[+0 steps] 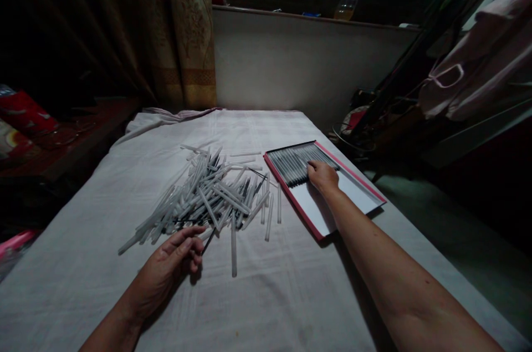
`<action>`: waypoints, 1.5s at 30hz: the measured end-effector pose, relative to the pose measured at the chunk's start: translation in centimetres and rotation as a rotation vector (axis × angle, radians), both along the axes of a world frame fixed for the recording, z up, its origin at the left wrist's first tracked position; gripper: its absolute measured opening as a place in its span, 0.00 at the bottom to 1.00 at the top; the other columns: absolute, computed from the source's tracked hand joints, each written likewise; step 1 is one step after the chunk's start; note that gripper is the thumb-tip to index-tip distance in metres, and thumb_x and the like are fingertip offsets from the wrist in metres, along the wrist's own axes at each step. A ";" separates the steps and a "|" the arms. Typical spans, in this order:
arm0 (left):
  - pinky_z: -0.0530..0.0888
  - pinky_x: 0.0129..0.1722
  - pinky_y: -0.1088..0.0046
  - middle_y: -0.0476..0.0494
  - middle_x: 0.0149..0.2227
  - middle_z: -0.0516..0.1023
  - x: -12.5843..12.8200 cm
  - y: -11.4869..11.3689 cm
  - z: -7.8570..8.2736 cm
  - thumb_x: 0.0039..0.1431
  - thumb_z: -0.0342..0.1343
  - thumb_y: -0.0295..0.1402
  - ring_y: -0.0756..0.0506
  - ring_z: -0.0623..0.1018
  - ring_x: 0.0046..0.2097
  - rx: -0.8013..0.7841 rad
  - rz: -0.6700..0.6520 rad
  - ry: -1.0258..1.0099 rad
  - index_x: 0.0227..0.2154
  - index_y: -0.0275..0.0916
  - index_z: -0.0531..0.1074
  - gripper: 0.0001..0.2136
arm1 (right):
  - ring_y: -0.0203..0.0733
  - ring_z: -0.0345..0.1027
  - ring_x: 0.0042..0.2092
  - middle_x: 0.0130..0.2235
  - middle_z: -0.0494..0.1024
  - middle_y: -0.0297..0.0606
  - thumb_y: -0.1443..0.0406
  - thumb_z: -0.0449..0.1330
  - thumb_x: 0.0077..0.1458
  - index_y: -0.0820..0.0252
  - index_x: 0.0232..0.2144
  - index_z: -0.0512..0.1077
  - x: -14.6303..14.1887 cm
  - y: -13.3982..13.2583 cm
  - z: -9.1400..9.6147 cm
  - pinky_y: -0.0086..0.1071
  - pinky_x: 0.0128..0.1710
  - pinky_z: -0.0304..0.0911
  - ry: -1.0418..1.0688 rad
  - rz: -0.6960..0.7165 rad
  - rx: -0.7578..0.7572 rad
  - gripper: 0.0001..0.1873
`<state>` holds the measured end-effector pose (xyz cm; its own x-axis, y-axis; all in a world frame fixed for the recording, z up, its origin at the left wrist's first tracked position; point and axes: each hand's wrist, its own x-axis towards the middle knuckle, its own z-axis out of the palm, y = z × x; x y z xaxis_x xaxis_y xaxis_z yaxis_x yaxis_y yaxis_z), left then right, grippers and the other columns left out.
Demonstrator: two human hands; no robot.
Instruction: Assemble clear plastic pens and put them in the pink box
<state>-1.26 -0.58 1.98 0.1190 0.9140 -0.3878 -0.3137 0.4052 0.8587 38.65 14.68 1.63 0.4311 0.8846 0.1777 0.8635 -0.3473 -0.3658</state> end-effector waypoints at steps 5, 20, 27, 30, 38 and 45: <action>0.73 0.25 0.74 0.46 0.29 0.78 0.0 0.0 -0.1 0.45 0.72 0.39 0.49 0.74 0.26 -0.012 0.004 0.008 0.43 0.39 0.79 0.20 | 0.52 0.74 0.50 0.48 0.82 0.43 0.63 0.54 0.58 0.52 0.47 0.81 0.2 0.2 -0.2 0.39 0.48 0.67 -0.012 0.009 -0.013 0.19; 0.74 0.25 0.74 0.46 0.29 0.78 0.0 0.0 0.2 0.46 0.72 0.39 0.50 0.74 0.26 0.001 -0.003 -0.002 0.42 0.39 0.79 0.20 | 0.46 0.76 0.47 0.44 0.84 0.44 0.67 0.49 0.57 0.63 0.48 0.79 2.1 -1.1 1.8 0.35 0.46 0.68 0.225 0.019 0.131 0.23; 0.74 0.26 0.77 0.45 0.29 0.79 -0.4 0.3 0.0 0.46 0.72 0.37 0.50 0.75 0.27 0.023 -0.018 -0.055 0.41 0.37 0.79 0.19 | 0.46 0.76 0.47 0.45 0.84 0.40 0.65 0.55 0.58 0.58 0.44 0.81 -3.3 -2.3 3.6 0.34 0.48 0.67 0.247 0.211 0.175 0.17; 0.74 0.25 0.77 0.46 0.29 0.78 -0.4 0.3 -0.1 0.45 0.73 0.39 0.51 0.75 0.26 0.039 -0.036 -0.063 0.41 0.37 0.79 0.20 | 0.46 0.76 0.47 0.46 0.83 0.40 0.66 0.56 0.59 0.56 0.43 0.81 -7.0 -3.3 4.3 0.34 0.47 0.66 0.212 0.389 0.112 0.15; 0.74 0.26 0.78 0.46 0.30 0.78 -0.3 0.2 -0.1 0.47 0.72 0.39 0.51 0.75 0.27 0.066 -0.059 -0.082 0.42 0.37 0.79 0.19 | 0.46 0.76 0.38 0.36 0.84 0.42 0.56 0.60 0.58 0.54 0.34 0.82 -14.1 -7.3 4.7 0.32 0.33 0.60 -0.043 0.702 -0.167 0.13; 0.73 0.25 0.78 0.47 0.29 0.78 -0.3 0.1 -0.5 0.45 0.72 0.38 0.52 0.74 0.26 0.068 -0.071 -0.084 0.42 0.37 0.78 0.20 | 0.45 0.76 0.42 0.40 0.84 0.41 0.59 0.59 0.59 0.55 0.37 0.82 -15.4 -9.8 4.9 0.31 0.36 0.60 -0.065 0.651 -0.273 0.12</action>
<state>-1.52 -0.49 1.51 0.2142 0.9259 -0.3112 -0.3582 0.3709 0.8568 23.23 4.92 6.55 -0.2041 0.9757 -0.0795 0.9440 0.1747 -0.2800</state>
